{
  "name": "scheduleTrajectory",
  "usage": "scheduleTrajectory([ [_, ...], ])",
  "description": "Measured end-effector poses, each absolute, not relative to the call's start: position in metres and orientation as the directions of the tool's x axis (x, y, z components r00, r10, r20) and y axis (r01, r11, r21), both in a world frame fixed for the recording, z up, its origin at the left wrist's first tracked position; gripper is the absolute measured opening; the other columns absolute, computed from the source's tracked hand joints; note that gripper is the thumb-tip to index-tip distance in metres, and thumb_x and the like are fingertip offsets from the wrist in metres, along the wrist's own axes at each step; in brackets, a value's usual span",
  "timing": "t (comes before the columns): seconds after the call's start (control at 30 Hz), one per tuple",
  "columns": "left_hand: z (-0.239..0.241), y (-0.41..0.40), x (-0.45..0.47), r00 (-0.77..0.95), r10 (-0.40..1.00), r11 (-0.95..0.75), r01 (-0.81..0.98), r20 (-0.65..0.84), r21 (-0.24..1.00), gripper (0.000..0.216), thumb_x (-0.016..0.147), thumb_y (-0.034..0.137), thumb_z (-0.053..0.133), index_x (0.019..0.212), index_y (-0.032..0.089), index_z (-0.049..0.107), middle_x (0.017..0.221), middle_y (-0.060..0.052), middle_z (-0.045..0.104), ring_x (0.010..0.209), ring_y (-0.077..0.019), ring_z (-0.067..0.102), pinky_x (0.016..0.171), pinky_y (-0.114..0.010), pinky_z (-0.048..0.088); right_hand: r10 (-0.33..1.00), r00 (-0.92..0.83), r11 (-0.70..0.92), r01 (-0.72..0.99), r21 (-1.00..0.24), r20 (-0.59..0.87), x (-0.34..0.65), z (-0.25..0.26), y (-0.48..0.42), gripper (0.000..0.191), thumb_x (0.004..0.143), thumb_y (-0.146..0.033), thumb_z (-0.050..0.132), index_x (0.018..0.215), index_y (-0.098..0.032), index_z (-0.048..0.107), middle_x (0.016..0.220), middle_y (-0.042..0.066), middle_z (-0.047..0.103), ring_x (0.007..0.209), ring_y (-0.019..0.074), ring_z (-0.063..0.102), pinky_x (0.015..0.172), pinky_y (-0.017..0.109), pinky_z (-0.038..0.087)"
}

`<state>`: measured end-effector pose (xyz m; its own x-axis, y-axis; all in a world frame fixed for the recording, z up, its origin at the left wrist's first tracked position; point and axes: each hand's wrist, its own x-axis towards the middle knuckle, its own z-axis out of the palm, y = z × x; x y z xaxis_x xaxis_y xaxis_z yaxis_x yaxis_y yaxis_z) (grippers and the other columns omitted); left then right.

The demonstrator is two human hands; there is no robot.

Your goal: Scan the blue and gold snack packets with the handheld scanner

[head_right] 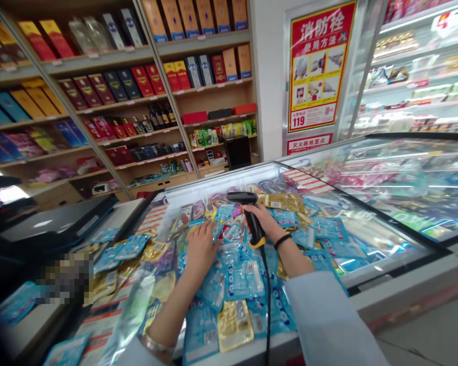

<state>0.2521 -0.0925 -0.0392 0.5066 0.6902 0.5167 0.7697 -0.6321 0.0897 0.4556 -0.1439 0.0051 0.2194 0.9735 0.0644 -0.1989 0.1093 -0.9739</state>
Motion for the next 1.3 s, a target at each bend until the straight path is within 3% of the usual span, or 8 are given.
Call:
scheduleTrajectory([
  [0.3,-0.031,-0.092,0.258,0.519,0.751,-0.609,0.783,0.407,0.125,0.036,0.091,0.017,0.051,0.127,0.018,0.058,0.123,-0.011,0.065,0.115,-0.0257,0.060,0.101,-0.041,0.043,0.970,0.219,0.153,-0.225,-0.962,0.103,0.447,0.001,-0.140,0.035,0.068,-0.052,0.066,0.064,-0.020,0.053,0.046,-0.001,0.057,0.034,0.0120,0.051,0.035,0.023,0.037],
  [0.4,-0.027,-0.094,0.261,0.535,0.742,-0.632,0.760,0.404,0.154,0.032,0.095,0.024,0.047,0.124,0.017,0.058,0.121,-0.012,0.066,0.115,-0.0252,0.060,0.100,-0.040,0.044,0.971,0.217,0.150,-0.222,-0.963,0.101,0.447,0.002,-0.141,0.036,0.066,-0.052,0.067,0.063,-0.020,0.052,0.046,-0.001,0.057,0.034,0.0118,0.051,0.035,0.023,0.036],
  [0.57,-0.036,-0.096,0.272,0.563,0.751,-0.645,0.739,0.345,0.196,0.042,0.087,0.039,0.062,0.121,0.014,0.059,0.123,-0.015,0.065,0.117,-0.0290,0.059,0.101,-0.042,0.044,0.969,0.214,0.169,-0.226,-0.959,0.121,0.448,0.002,-0.141,0.035,0.068,-0.051,0.066,0.066,-0.019,0.053,0.046,-0.001,0.058,0.033,0.0121,0.051,0.035,0.024,0.036],
  [0.83,-0.045,-0.095,0.282,0.561,0.776,-0.627,0.734,0.288,0.260,0.048,0.091,0.023,0.052,0.137,0.008,0.048,0.130,-0.020,0.062,0.123,-0.0272,0.058,0.100,-0.038,0.046,0.967,0.213,0.186,-0.217,-0.958,0.139,0.447,0.003,-0.143,0.034,0.069,-0.051,0.065,0.072,-0.019,0.055,0.046,-0.002,0.058,0.034,0.0122,0.051,0.035,0.023,0.037],
  [0.97,-0.039,-0.091,0.279,0.510,0.816,-0.574,0.767,0.272,0.287,0.047,0.093,0.016,0.039,0.139,0.007,0.045,0.115,-0.021,0.069,0.105,-0.0249,0.068,0.089,-0.036,0.050,0.964,0.224,0.190,-0.212,-0.958,0.142,0.447,0.004,-0.144,0.035,0.070,-0.053,0.064,0.068,-0.020,0.055,0.046,-0.001,0.057,0.035,0.0125,0.052,0.035,0.023,0.036],
  [1.07,-0.035,-0.086,0.272,0.487,0.835,-0.550,0.766,0.258,0.333,0.041,0.095,0.016,0.038,0.133,0.012,0.054,0.111,-0.016,0.071,0.100,-0.0233,0.069,0.088,-0.034,0.051,0.966,0.217,0.187,-0.220,-0.957,0.139,0.447,0.005,-0.145,0.035,0.070,-0.053,0.065,0.064,-0.019,0.054,0.047,-0.001,0.057,0.035,0.0124,0.052,0.035,0.024,0.037],
  [1.17,-0.034,-0.082,0.265,0.473,0.828,-0.560,0.730,0.301,0.392,0.034,0.094,0.020,0.045,0.124,0.019,0.061,0.113,-0.011,0.072,0.104,-0.0229,0.068,0.091,-0.035,0.050,0.968,0.211,0.184,-0.233,-0.955,0.135,0.446,0.007,-0.146,0.036,0.068,-0.052,0.066,0.063,-0.019,0.054,0.047,-0.001,0.058,0.034,0.0124,0.051,0.035,0.024,0.038],
  [1.3,-0.033,-0.077,0.257,0.402,0.761,-0.633,0.629,0.509,0.450,0.030,0.091,0.016,0.049,0.113,0.022,0.068,0.109,-0.006,0.073,0.103,-0.0207,0.067,0.093,-0.035,0.050,0.969,0.198,0.195,-0.253,-0.948,0.147,0.447,0.009,-0.147,0.036,0.068,-0.053,0.066,0.064,-0.020,0.053,0.047,-0.001,0.057,0.033,0.0122,0.051,0.035,0.024,0.036],
])
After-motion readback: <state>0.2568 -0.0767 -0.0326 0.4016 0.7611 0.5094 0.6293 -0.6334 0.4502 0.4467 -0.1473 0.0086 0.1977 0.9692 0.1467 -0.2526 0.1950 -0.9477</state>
